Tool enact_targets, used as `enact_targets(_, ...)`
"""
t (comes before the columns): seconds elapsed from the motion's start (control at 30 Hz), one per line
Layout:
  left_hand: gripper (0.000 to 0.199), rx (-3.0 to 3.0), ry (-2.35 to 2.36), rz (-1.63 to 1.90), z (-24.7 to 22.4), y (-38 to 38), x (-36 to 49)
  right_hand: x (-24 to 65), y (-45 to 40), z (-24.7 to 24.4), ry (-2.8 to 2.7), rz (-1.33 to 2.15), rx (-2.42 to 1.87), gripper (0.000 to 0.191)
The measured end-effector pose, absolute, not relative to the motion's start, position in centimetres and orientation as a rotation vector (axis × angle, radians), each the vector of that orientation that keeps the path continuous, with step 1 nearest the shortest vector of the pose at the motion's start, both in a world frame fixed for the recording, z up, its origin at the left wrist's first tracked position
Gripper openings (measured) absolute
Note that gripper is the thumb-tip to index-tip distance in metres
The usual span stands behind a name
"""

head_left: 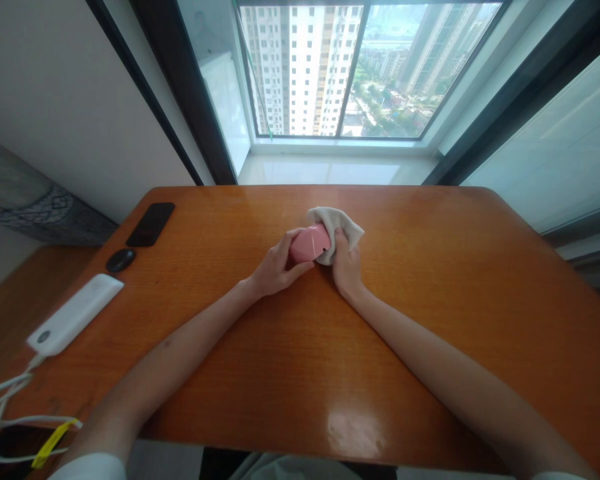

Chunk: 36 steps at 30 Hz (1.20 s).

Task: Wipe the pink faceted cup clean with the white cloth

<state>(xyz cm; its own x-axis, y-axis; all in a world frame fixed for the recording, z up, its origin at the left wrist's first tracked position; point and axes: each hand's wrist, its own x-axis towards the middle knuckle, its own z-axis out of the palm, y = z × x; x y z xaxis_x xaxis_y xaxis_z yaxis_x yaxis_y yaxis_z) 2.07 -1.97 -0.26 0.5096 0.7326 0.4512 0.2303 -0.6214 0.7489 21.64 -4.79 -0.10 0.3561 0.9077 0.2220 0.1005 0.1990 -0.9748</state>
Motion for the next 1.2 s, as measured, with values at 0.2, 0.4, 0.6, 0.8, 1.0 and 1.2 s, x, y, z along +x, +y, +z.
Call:
enact_targets(0.2, 0.076, 2.137, 0.704, 0.989, -0.5, -1.7, 1.6, 21.6, -5.3, -0.3, -1.271, 0.516, -1.186, 0.045)
enact_targets(0.4, 0.08, 2.104, 0.641, 0.915, -0.4, -1.5, 1.8, 22.0, -5.7, 0.7, -1.516, 0.277, -1.039, 0.044)
enact_targets(0.6, 0.071, 2.133, 0.617, 0.862, -0.3, -1.6, 2.4, 23.0, -5.6, 0.9, -1.697, 0.065, -1.023, 0.048)
enact_targets(0.8, 0.061, 2.151, 0.708, 0.893, 0.1, -1.9, 2.8, 23.2, -5.6, 1.3, -1.79, -0.12, -1.019, 0.048)
enact_targets(1.0, 0.064, 2.071, 0.796, 1.053, -0.7, -2.0, 2.5, 22.3, -6.3, 1.6, -1.931, -0.249, -0.975, 0.054)
enact_targets(1.2, 0.042, 2.055, 0.874, 1.052, -0.9, -1.9, 2.3, 21.7, -6.6, 1.4, -2.016, -0.289, -0.963, 0.057)
